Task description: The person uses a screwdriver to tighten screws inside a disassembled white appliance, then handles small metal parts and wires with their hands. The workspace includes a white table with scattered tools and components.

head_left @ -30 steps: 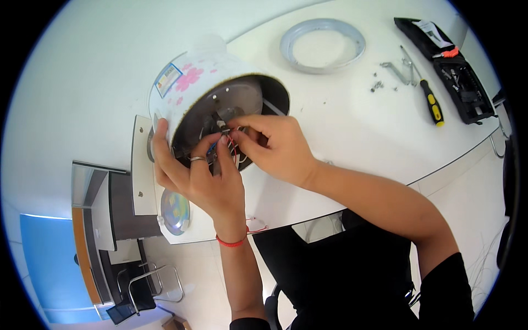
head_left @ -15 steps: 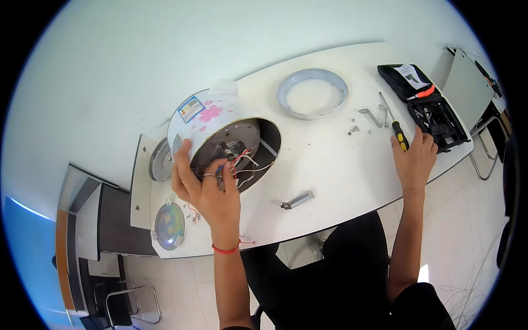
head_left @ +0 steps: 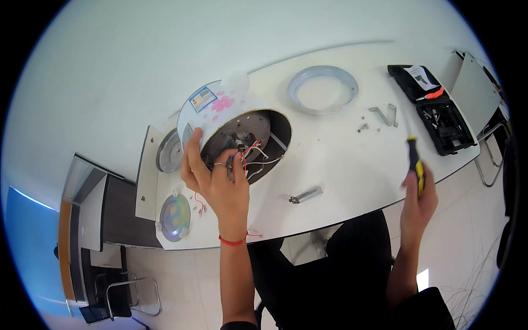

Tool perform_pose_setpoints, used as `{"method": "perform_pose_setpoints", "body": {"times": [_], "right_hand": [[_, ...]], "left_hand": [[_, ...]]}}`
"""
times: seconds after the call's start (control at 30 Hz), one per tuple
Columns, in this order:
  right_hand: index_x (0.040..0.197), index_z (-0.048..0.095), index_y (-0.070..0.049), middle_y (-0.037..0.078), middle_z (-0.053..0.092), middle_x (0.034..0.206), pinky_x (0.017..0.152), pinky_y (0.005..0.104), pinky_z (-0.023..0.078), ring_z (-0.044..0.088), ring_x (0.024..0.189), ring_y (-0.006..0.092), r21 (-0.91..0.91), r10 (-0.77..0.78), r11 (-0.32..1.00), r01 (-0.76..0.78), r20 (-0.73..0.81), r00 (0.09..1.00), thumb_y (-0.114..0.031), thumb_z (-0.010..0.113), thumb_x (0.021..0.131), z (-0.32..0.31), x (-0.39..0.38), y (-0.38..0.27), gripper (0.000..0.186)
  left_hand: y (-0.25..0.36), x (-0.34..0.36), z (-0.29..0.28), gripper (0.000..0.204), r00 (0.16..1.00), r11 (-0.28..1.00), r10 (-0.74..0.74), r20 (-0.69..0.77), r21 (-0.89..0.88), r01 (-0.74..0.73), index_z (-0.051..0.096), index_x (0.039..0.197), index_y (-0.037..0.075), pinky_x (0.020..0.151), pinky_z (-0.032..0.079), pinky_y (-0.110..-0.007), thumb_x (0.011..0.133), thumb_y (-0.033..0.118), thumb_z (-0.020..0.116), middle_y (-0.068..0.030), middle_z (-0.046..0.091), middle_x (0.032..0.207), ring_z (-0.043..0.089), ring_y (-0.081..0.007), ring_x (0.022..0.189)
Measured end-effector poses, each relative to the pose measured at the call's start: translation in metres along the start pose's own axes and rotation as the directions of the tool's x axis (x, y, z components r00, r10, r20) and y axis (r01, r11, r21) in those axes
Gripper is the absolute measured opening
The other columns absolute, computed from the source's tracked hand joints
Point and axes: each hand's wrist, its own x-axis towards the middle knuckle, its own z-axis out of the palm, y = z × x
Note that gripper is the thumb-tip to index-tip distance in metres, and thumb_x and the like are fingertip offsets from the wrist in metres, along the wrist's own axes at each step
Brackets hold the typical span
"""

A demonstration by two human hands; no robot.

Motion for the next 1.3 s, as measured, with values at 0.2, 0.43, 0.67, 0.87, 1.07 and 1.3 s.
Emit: {"method": "perform_pose_setpoints", "body": {"times": [0.2, 0.43, 0.67, 0.87, 1.07, 1.3], "right_hand": [[0.119, 0.068, 0.007, 0.013, 0.068, 0.082, 0.062, 0.0233, 0.049, 0.061, 0.063, 0.0137, 0.327, -0.257, 0.940, 0.101, 0.478, 0.840, -0.008, 0.074, 0.088, 0.015, -0.081, -0.056, 0.036], [0.118, 0.066, 0.008, 0.010, 0.067, 0.075, 0.058, 0.0249, 0.049, 0.062, 0.058, 0.0158, 0.343, -0.187, 0.939, -0.006, 0.524, 0.831, -0.007, 0.076, 0.088, 0.045, -0.093, -0.071, 0.035], [0.117, 0.067, 0.008, 0.010, 0.066, 0.074, 0.057, 0.0253, 0.049, 0.063, 0.056, 0.0167, 0.347, -0.191, 0.938, -0.007, 0.533, 0.824, -0.008, 0.076, 0.087, 0.051, -0.095, -0.074, 0.035], [0.118, 0.067, 0.008, 0.011, 0.065, 0.074, 0.056, 0.0258, 0.049, 0.063, 0.057, 0.0168, 0.327, -0.148, 0.943, -0.056, 0.565, 0.811, -0.009, 0.077, 0.087, 0.049, -0.099, -0.075, 0.037], [0.123, 0.066, 0.010, 0.012, 0.064, 0.075, 0.056, 0.0275, 0.050, 0.062, 0.057, 0.0192, 0.299, -0.281, 0.943, 0.145, 0.487, 0.827, -0.008, 0.078, 0.083, 0.053, -0.104, -0.077, 0.045], [0.123, 0.065, 0.010, 0.014, 0.066, 0.077, 0.054, 0.0305, 0.050, 0.063, 0.058, 0.0244, 0.345, -0.300, 0.928, 0.142, 0.464, 0.834, -0.010, 0.080, 0.082, 0.059, -0.111, -0.083, 0.048]], "left_hand": [[0.000, -0.001, 0.003, 0.009, 1.000, 1.000, 0.005, 0.011, 0.016, -0.005, 0.077, 0.085, -0.001, 0.112, 0.033, -0.045, 0.079, 0.004, 0.081, -0.0130, 0.049, 0.157, 0.038, -0.0372, 0.141], [-0.005, -0.001, 0.004, 0.008, 1.000, 0.999, 0.021, -0.005, 0.030, -0.021, 0.079, 0.085, 0.005, 0.111, 0.037, -0.045, 0.078, 0.005, 0.081, -0.0090, 0.048, 0.158, 0.038, -0.0370, 0.141], [-0.002, -0.001, 0.004, 0.012, 1.000, 1.000, 0.013, 0.000, 0.013, -0.013, 0.078, 0.086, 0.002, 0.112, 0.035, -0.045, 0.075, 0.001, 0.082, -0.0112, 0.048, 0.157, 0.038, -0.0379, 0.141], [-0.007, -0.002, 0.006, 0.008, 1.000, 0.998, 0.022, -0.007, 0.059, -0.022, 0.080, 0.084, 0.008, 0.111, 0.038, -0.044, 0.076, 0.005, 0.081, -0.0070, 0.049, 0.159, 0.039, -0.0360, 0.140], [-0.008, -0.002, 0.006, 0.008, 0.999, 0.998, 0.033, -0.009, 0.055, -0.033, 0.080, 0.084, 0.008, 0.112, 0.037, -0.044, 0.077, 0.006, 0.081, -0.0078, 0.049, 0.159, 0.039, -0.0360, 0.140], [-0.003, -0.001, 0.004, 0.012, 1.000, 0.999, 0.028, 0.007, 0.033, -0.028, 0.078, 0.088, 0.002, 0.111, 0.035, -0.045, 0.076, 0.004, 0.083, -0.0113, 0.048, 0.157, 0.038, -0.0378, 0.140]]}}
